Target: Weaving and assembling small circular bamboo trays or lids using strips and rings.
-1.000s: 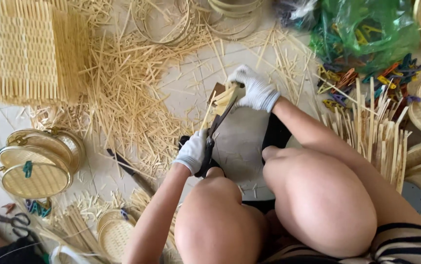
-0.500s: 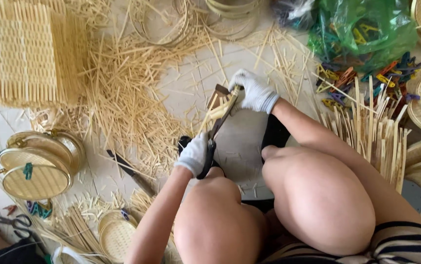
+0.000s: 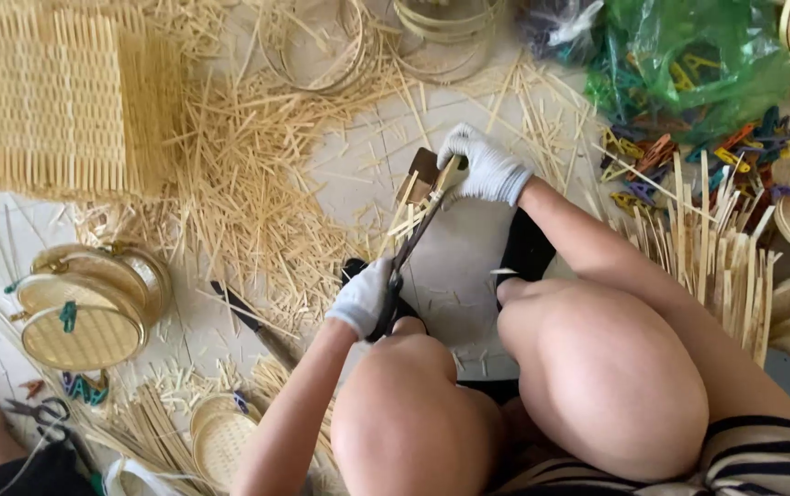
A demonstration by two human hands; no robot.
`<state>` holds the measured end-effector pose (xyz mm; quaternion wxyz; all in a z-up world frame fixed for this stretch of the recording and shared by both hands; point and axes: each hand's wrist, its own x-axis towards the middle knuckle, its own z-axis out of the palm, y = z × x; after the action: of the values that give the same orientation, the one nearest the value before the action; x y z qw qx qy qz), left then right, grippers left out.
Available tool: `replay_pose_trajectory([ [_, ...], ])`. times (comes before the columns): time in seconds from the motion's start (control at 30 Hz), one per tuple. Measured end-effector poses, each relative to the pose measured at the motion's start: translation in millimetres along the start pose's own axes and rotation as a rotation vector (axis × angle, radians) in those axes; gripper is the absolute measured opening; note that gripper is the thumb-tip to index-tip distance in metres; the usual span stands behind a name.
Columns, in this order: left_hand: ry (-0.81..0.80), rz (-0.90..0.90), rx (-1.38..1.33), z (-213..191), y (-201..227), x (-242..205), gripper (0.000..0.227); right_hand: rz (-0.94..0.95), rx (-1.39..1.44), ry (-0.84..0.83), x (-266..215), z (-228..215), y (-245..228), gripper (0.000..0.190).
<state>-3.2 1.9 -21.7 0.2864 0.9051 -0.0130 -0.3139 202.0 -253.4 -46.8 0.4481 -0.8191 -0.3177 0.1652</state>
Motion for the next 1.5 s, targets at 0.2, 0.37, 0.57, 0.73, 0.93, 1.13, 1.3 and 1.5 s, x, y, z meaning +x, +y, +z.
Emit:
replay_pose_trajectory([
  [0.2, -0.012, 0.073, -0.083, 16, -7, 15, 0.023, 0.031, -0.111, -0.001, -5, -1, -5, 0.057],
  [0.37, -0.014, -0.007, -0.237, -5, 2, -1, 0.027, 0.055, -0.127, -0.012, -3, -18, -26, 0.061],
  [0.57, 0.086, 0.01, -0.074, 7, -1, 9, 0.024, 0.014, -0.09, -0.014, -2, -8, -23, 0.067],
  [0.73, 0.046, 0.054, -0.115, 20, -3, 14, 0.018, -0.002, -0.099, 0.04, -5, -8, -31, 0.075],
  [0.93, 0.119, 0.054, -0.294, -1, -7, -15, 0.022, -0.012, -0.145, 0.049, -7, -16, -8, 0.064],
  [1.13, 0.0, -0.165, -0.133, -5, -33, -45, 0.037, 0.036, -0.137, 0.079, -35, -26, 29, 0.067],
  [1.3, -0.276, -0.262, 0.264, 12, -53, -23, 0.031, 0.061, -0.126, 0.158, -53, -4, 47, 0.068],
  [1.5, -0.13, -0.51, -0.011, -17, -90, -14, 0.056, 0.092, -0.148, 0.222, -56, 27, 44, 0.073],
])
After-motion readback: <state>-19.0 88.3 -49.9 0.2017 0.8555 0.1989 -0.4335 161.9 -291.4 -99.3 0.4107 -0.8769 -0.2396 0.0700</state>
